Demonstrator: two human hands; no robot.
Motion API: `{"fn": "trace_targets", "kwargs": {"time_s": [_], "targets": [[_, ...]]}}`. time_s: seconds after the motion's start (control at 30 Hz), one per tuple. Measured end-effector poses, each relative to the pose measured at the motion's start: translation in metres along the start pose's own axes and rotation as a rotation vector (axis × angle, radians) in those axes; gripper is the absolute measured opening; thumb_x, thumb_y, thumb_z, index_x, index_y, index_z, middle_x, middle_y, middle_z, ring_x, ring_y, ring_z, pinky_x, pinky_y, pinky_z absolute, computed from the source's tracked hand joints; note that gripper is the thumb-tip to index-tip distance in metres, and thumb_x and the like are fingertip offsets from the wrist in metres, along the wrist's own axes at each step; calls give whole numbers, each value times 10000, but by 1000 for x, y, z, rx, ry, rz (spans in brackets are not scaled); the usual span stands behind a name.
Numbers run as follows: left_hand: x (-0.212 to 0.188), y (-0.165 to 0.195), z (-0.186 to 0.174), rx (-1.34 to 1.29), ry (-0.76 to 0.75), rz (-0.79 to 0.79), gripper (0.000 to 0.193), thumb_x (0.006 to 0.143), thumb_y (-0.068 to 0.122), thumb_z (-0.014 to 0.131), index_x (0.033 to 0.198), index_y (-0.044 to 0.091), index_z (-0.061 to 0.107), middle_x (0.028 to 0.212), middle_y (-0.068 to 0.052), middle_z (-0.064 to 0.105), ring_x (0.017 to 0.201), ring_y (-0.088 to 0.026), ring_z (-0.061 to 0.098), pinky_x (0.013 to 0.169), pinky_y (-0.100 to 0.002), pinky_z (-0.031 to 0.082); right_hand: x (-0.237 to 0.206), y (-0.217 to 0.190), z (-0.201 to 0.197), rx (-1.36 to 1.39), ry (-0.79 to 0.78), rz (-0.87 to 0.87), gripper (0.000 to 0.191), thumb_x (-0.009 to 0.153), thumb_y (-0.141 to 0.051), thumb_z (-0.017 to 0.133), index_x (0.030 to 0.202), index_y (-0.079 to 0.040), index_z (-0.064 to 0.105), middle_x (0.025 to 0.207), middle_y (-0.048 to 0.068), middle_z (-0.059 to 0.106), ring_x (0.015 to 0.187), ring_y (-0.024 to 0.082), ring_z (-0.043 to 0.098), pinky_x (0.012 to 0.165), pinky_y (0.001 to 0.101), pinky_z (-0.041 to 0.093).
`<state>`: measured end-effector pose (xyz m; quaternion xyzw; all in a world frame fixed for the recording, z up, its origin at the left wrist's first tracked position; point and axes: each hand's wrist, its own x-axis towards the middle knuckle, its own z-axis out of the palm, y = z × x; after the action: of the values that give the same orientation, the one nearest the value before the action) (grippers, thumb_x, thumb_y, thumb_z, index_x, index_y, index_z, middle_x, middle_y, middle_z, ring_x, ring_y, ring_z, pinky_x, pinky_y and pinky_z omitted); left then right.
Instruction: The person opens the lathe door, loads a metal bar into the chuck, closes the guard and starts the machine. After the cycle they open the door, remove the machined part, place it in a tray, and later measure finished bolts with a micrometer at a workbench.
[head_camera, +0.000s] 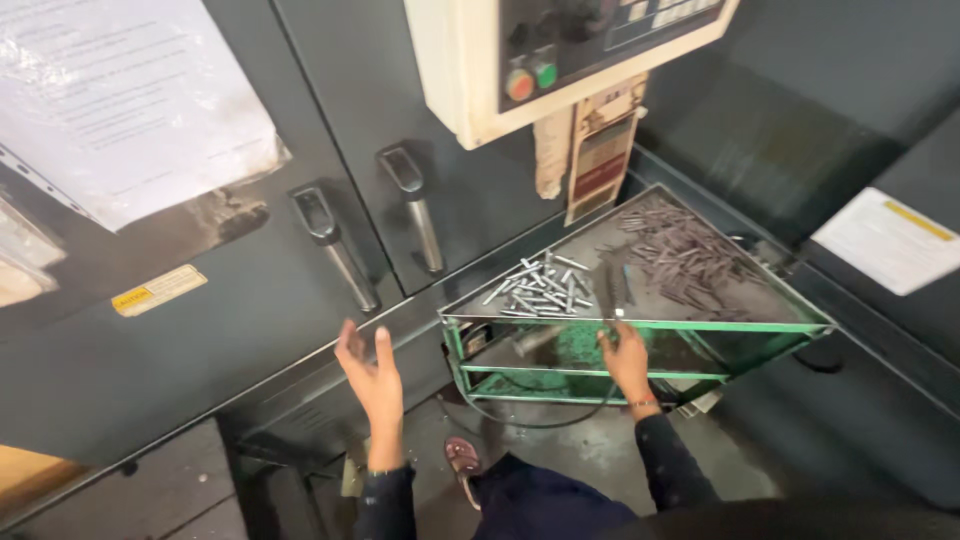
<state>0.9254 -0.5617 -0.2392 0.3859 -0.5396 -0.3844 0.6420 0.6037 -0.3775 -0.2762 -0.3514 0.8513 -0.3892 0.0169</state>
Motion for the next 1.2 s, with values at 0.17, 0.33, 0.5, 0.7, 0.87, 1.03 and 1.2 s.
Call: {"fn": "trace_targets", "kwargs": {"time_s": [0.17, 0.33, 0.5, 0.7, 0.87, 1.03, 1.2], "targets": [[110, -28, 12, 56, -18, -102, 656, 1032, 313, 667, 1478, -47, 349, 1503, -202, 399, 1411, -255, 366, 1181, -400, 271, 46, -35, 70, -75, 192, -218, 547, 913, -271, 724, 1381, -28, 581, 1367, 248, 576, 1208, 462, 534, 1014, 512, 452], [193, -59, 26, -386, -142, -379, 438, 1043, 410, 625, 1155, -12, 585, 960, -116, 654, 860, -181, 611, 772, -324, 490, 68, -54, 131, -374, 147, -170, 457, 858, -261, 762, 1269, -90, 659, 1340, 238, 584, 1177, 447, 540, 994, 511, 471], [208, -76, 20, -381, -319, -414, 385, 1021, 361, 580, 869, 10, 622, 668, -72, 626, 603, -170, 613, 587, -314, 496, 82, -48, 143, -346, 206, -67, 293, 856, -234, 797, 1097, -102, 697, 1250, 234, 611, 1141, 451, 558, 938, 524, 491], [206, -80, 21, -354, -377, -384, 387, 1018, 329, 565, 817, 2, 615, 648, -74, 611, 583, -170, 599, 568, -311, 477, 77, -55, 137, -271, 185, -57, 198, 865, -215, 832, 1026, -123, 763, 1099, 223, 624, 1020, 409, 612, 887, 492, 513], [209, -74, -7, -378, -398, -343, 384, 1018, 333, 570, 813, 9, 592, 639, -73, 592, 573, -164, 579, 562, -308, 464, 70, -65, 130, -221, 187, -78, 136, 873, -173, 819, 992, -131, 767, 930, 98, 702, 1010, 346, 639, 871, 470, 522], [218, -66, -84, -332, -311, -400, 398, 999, 350, 577, 829, -5, 633, 647, -70, 607, 574, -163, 598, 561, -306, 466, 66, -67, 130, 9, 364, 11, 92, 971, -116, 770, 1038, -58, 744, 1005, 109, 728, 937, 266, 694, 857, 387, 551], [231, -59, -185, -208, -95, -434, 425, 980, 360, 585, 801, -19, 656, 643, -75, 627, 569, -176, 612, 553, -307, 487, 45, -71, 144, 1024, 614, 202, 245, 1016, -72, 715, 1239, -69, 615, 1109, 79, 698, 941, 182, 673, 812, 339, 593]]}}
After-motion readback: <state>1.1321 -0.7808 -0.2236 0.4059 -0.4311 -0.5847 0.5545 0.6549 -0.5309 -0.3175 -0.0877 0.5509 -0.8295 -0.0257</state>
